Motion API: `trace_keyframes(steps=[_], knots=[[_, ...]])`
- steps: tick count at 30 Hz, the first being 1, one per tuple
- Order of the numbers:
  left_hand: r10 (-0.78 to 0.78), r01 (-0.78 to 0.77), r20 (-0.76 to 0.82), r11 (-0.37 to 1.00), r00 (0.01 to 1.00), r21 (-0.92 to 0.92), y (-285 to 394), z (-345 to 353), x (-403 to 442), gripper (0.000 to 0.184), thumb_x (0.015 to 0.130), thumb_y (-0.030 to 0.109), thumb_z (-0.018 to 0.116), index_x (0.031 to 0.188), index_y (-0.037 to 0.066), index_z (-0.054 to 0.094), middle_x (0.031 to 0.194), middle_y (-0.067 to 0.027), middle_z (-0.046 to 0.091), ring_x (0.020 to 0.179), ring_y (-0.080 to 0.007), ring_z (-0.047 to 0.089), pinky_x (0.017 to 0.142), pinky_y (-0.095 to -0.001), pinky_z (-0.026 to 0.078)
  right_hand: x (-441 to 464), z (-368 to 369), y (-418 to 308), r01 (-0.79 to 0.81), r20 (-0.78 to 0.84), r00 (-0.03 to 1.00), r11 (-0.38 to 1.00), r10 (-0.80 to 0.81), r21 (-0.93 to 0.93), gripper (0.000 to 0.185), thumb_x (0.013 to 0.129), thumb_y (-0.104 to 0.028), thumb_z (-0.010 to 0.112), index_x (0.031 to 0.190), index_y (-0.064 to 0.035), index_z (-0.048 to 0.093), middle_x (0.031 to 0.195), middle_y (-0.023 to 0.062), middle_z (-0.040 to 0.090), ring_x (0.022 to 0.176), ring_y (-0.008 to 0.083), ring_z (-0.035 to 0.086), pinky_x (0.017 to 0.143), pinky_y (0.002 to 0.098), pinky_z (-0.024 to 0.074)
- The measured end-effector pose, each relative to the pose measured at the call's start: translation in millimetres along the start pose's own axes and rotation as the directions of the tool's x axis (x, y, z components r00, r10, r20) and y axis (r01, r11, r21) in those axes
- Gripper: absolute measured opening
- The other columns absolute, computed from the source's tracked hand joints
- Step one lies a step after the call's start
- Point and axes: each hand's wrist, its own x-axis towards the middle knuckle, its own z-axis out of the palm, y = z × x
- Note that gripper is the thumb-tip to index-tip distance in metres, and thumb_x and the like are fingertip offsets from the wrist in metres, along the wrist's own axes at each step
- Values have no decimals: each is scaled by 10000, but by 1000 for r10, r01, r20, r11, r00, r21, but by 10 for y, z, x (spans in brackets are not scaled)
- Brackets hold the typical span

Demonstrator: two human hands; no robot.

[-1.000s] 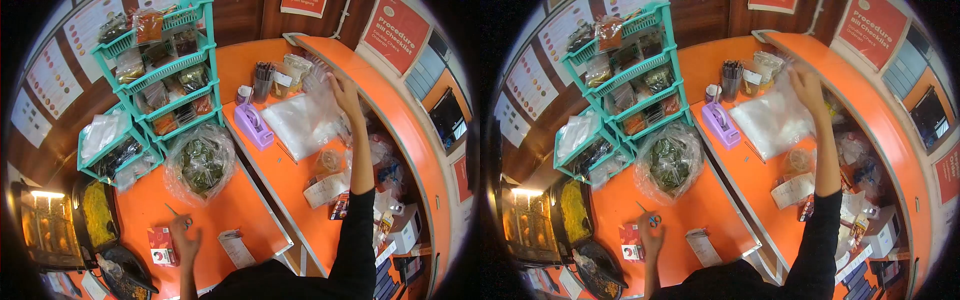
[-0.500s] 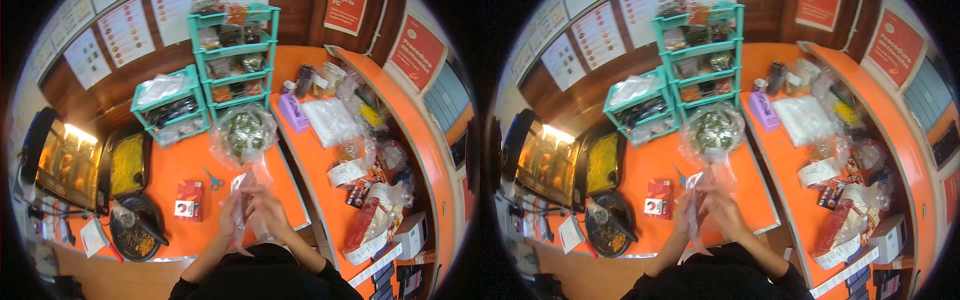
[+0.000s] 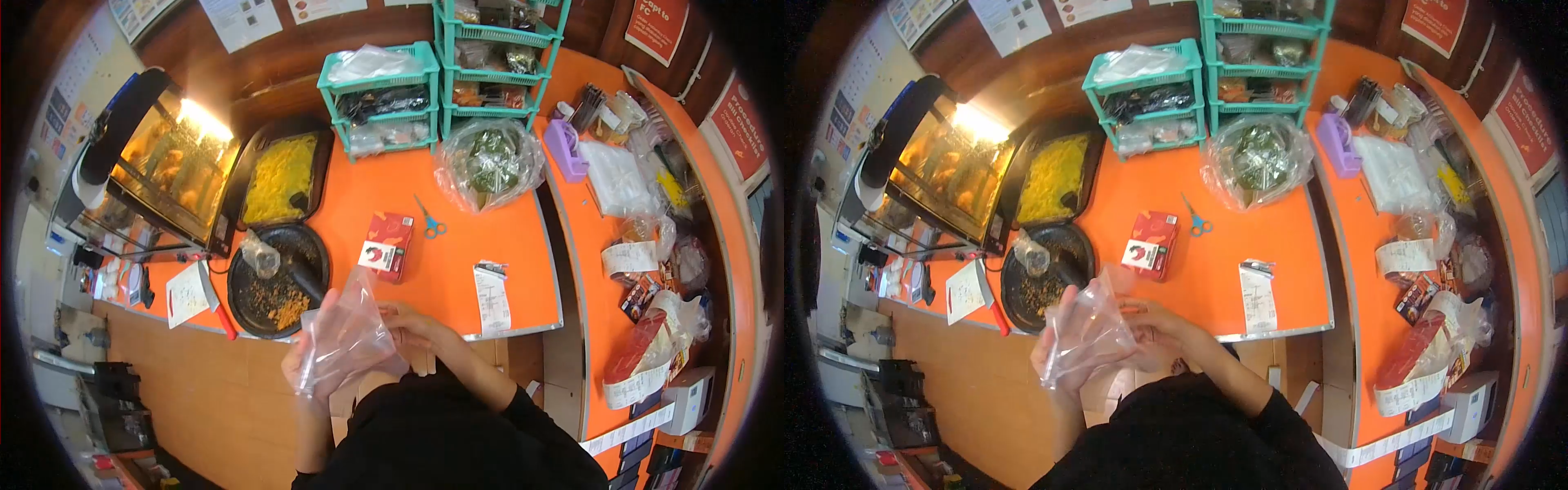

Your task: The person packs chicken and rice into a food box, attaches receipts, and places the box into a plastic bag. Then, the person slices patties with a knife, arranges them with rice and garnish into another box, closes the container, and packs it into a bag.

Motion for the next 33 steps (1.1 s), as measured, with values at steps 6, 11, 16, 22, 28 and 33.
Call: trace_keyframes(steps=[6, 11, 16, 22, 28, 33], knots=[[139, -123, -1, 866, 990, -484, -154, -252, -415, 622, 956, 295, 450, 1517, 227, 190, 1586, -98, 95, 1416, -388, 181, 1097, -633, 209, 251, 398, 311, 148, 40, 985, 945, -166, 290, 467, 893, -192, 649, 1298, -19, 496, 1141, 70, 615, 967, 138, 618, 847, 289, 483], [288, -185, 36, 703, 957, -687, -260, -314, -453, 581, 977, 296, 384, 1514, 319, 162, 1595, -13, 52, 1416, -411, 139, 1109, -659, 133, 341, 499, 953, 200, -10, 979, 962, -206, -184, 291, 899, -237, 635, 1095, -22, 636, 947, 24, 639, 840, 103, 576, 768, 273, 458], [443, -280, 116, 726, 889, -629, -42, -427, -524, 605, 993, 248, 322, 1505, 399, 37, 1595, 0, 19, 1431, -429, 33, 1067, -732, 106, -42, -40, 722, 148, -415, 876, 956, -246, -253, 163, 905, -171, 578, 905, -24, 649, 734, 1, 611, 622, 73, 548, 556, 230, 431], [427, -367, -11, 765, 904, -530, 87, -478, -625, 589, 993, 235, 285, 1516, 342, 36, 1589, -71, -47, 1429, -434, 43, 1095, -684, 143, -439, 120, 503, 14, -440, 894, 988, -81, -154, 468, 987, -429, 468, 894, -21, 676, 641, -4, 574, 509, 64, 486, 448, 238, 392], [484, -410, 133, 833, 865, -371, 168, -665, -739, 554, 1001, 264, 271, 1523, 267, 86, 1571, -176, 61, 1417, -422, 157, 1104, -637, 211, -628, 77, 407, 170, -161, 969, 977, -189, -126, 217, 866, -217, 684, 898, -2, 678, 751, 55, 628, 687, 115, 605, 624, 197, 474], [71, -12, -157, 937, 985, 349, 589, -779, -788, 543, 999, 343, 307, 1479, 89, 271, 1472, -210, 344, 1310, -375, 407, 1057, -545, 358, -819, -61, 130, 96, -114, 984, 953, -134, -287, 159, 813, -94, 720, 942, -1, 702, 833, 60, 678, 736, 102, 628, 659, 212, 488]])
